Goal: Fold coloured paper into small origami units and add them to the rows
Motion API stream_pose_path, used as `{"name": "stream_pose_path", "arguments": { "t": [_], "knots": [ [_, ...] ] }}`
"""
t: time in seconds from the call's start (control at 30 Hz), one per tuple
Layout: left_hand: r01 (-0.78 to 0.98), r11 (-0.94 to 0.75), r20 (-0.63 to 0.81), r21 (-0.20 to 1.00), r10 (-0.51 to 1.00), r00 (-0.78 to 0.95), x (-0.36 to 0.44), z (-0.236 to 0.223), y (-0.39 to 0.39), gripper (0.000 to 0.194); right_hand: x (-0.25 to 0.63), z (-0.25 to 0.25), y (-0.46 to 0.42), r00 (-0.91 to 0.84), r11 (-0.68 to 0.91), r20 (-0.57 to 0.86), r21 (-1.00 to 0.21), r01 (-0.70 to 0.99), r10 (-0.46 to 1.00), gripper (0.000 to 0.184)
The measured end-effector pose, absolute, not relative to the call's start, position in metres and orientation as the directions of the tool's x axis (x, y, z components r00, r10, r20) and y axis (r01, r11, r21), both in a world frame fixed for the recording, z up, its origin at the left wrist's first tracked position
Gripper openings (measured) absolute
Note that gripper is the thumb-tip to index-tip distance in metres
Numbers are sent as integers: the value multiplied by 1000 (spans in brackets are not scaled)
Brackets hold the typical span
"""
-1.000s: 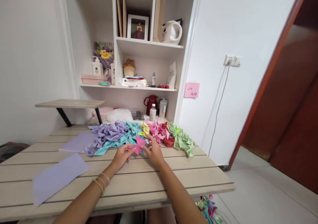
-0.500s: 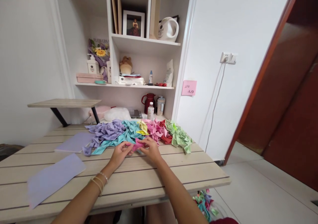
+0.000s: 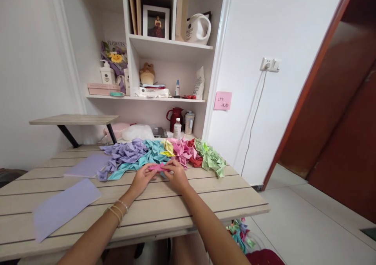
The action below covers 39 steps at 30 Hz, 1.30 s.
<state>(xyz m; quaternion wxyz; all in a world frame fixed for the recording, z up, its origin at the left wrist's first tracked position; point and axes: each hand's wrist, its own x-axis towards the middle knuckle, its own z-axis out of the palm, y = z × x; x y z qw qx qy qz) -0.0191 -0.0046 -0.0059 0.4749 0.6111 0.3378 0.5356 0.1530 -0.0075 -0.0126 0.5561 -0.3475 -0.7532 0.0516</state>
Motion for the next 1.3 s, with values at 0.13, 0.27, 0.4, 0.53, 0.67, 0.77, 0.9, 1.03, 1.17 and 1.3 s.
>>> {"name": "stream_pose_path", "arguments": {
  "t": [0.13,0.27,0.4,0.53,0.67,0.77,0.9,1.03,1.17,1.3],
  "knots": [
    [-64,-324,331,944,926,181,-20,-6,-3,40,152,-9,-11,-121,728,778,-505,464,617,22],
    [0,-371,365,929,915,172,-21,-7,-2,40,152,-8,-10,-99,697,754,-538,474,649,19],
    [81,-444,426,892,887,178,-21,-7,-3,40,152,-9,-9,-90,678,748,-536,503,658,19],
    [107,-482,461,869,870,176,-19,-7,-6,39,152,-9,-10,-107,681,749,-521,515,654,19],
    [92,-469,450,878,876,172,-16,-7,-10,43,149,-9,-13,-128,685,750,-502,529,649,23],
    [104,-485,472,868,872,127,-15,-8,-11,44,145,-11,-16,-113,669,736,-525,526,667,31],
    [142,-543,530,828,839,120,-17,-8,-9,28,141,-12,-14,-44,634,676,-664,395,736,36],
    [73,-564,549,823,822,151,-17,-7,-8,25,141,-11,-11,15,621,648,-736,270,762,28],
    [-10,-467,462,884,870,171,-17,-7,-7,30,143,-9,-11,14,588,600,-789,177,800,23],
    [-15,-428,426,903,893,144,-20,-5,-6,29,146,-9,-10,-44,559,557,-824,89,829,26]
  ]
}}
